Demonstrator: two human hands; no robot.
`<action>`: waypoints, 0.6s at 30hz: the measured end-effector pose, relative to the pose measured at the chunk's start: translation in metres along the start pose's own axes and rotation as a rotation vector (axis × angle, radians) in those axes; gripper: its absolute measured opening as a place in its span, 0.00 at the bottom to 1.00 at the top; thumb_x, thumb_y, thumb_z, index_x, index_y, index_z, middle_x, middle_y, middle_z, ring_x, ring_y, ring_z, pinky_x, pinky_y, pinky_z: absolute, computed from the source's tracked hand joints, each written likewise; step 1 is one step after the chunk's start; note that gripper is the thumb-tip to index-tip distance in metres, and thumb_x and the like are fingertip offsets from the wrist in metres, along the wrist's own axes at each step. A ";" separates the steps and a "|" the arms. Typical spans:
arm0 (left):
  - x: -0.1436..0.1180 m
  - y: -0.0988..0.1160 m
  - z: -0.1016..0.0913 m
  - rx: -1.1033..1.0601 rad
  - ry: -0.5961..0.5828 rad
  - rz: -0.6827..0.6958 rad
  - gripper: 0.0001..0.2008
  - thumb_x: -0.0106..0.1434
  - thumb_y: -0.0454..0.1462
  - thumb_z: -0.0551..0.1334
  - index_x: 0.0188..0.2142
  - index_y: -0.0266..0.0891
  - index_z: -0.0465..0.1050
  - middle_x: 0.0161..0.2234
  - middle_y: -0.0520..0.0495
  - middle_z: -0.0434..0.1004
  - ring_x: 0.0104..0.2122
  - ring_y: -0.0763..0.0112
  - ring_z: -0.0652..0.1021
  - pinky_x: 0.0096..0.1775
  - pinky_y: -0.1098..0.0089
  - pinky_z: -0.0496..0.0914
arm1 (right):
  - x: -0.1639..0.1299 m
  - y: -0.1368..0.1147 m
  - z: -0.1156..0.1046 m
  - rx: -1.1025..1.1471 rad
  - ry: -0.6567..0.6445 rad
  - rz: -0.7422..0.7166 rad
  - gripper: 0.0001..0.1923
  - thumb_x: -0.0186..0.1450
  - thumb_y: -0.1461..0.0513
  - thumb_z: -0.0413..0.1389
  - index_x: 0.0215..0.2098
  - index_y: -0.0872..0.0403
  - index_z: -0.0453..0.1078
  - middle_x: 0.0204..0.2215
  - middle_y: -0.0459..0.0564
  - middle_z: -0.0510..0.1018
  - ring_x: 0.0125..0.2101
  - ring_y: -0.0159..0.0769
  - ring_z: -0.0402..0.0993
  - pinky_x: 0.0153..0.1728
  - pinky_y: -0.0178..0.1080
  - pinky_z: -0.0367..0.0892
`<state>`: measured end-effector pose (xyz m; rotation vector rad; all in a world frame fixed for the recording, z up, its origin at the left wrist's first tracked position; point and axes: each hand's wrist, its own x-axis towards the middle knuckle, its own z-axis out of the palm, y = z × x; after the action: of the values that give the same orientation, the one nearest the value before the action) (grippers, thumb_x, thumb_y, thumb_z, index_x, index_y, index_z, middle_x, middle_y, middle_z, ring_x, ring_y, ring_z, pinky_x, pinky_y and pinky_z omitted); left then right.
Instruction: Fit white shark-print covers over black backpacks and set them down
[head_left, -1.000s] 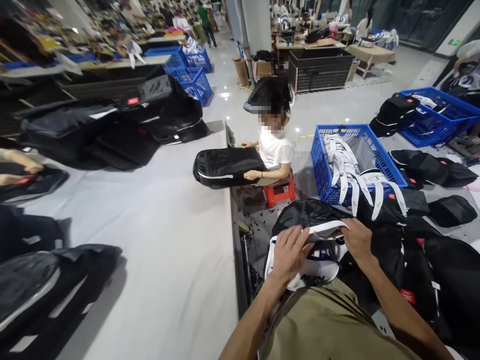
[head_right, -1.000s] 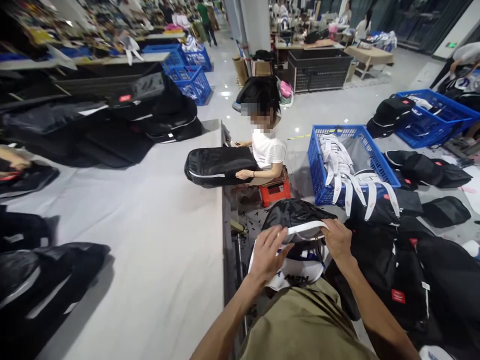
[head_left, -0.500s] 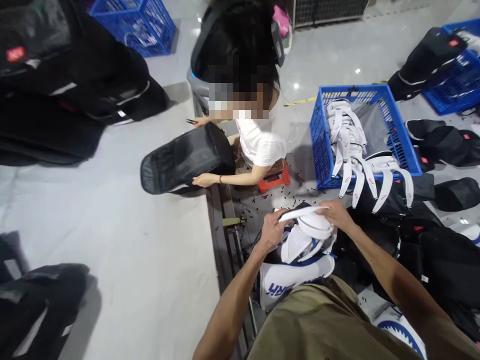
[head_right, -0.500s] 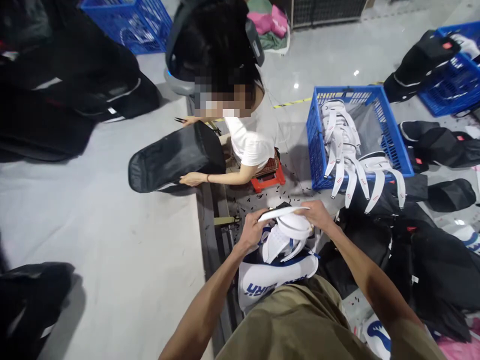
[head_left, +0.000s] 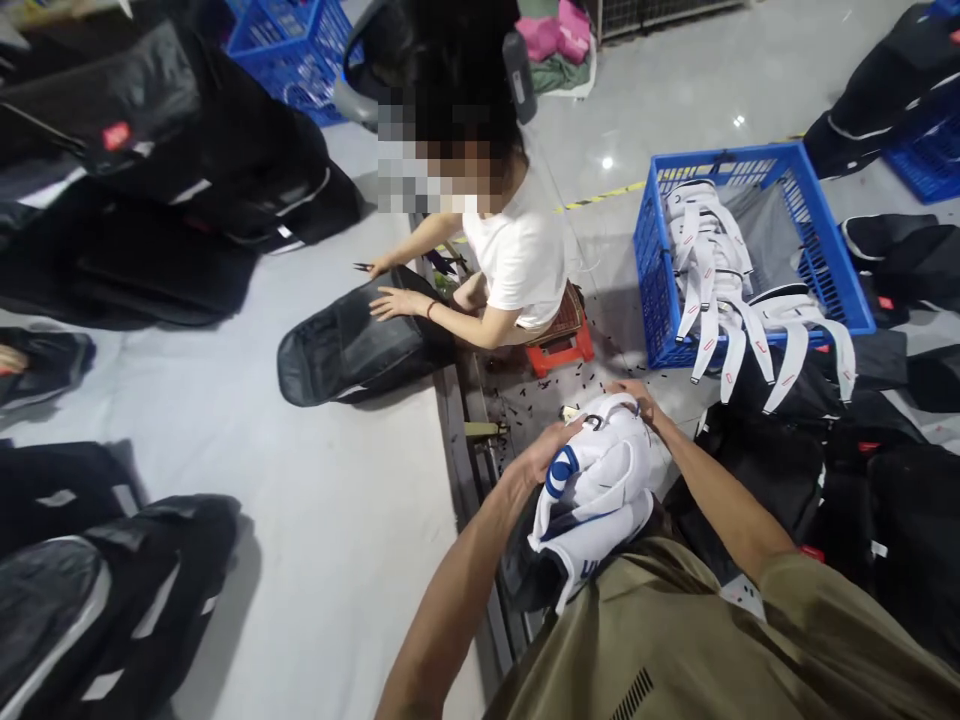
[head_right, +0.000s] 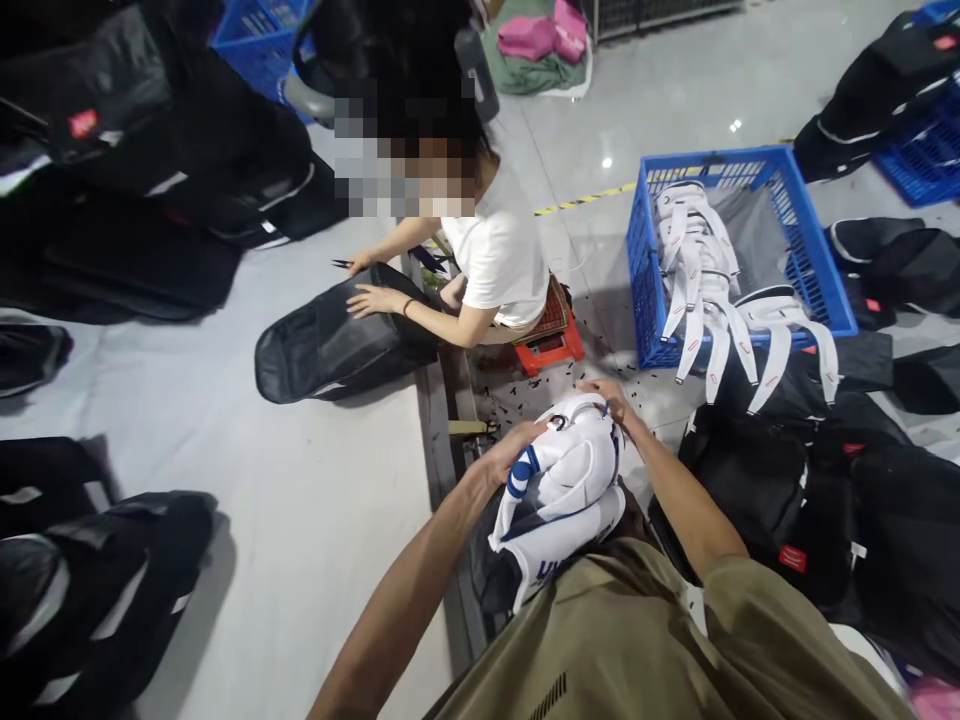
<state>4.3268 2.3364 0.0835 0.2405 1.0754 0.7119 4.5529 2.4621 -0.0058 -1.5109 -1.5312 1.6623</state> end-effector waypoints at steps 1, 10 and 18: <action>0.001 0.003 -0.003 0.152 0.027 0.060 0.24 0.62 0.54 0.79 0.32 0.36 0.79 0.26 0.49 0.79 0.25 0.70 0.75 0.31 0.70 0.71 | -0.013 0.004 -0.010 0.010 0.053 -0.006 0.38 0.65 0.28 0.53 0.24 0.51 0.68 0.23 0.47 0.71 0.29 0.34 0.63 0.31 0.39 0.59; 0.026 0.003 -0.011 0.981 0.403 0.637 0.34 0.69 0.67 0.54 0.22 0.45 0.60 0.22 0.54 0.59 0.29 0.69 0.62 0.34 0.66 0.58 | -0.094 0.015 -0.026 -0.134 0.694 0.137 0.49 0.63 0.18 0.37 0.25 0.49 0.70 0.27 0.58 0.80 0.35 0.47 0.73 0.40 0.44 0.66; -0.030 0.029 -0.094 0.977 0.461 0.609 0.29 0.69 0.61 0.58 0.24 0.41 0.71 0.25 0.50 0.71 0.32 0.65 0.70 0.35 0.68 0.62 | -0.133 -0.042 0.000 -0.125 0.277 -0.003 0.40 0.70 0.26 0.50 0.20 0.46 0.52 0.18 0.42 0.59 0.27 0.34 0.56 0.30 0.39 0.55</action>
<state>4.2246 2.3246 0.0754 1.3335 1.7721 0.7387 4.5808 2.3613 0.0872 -1.7195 -1.5065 1.3099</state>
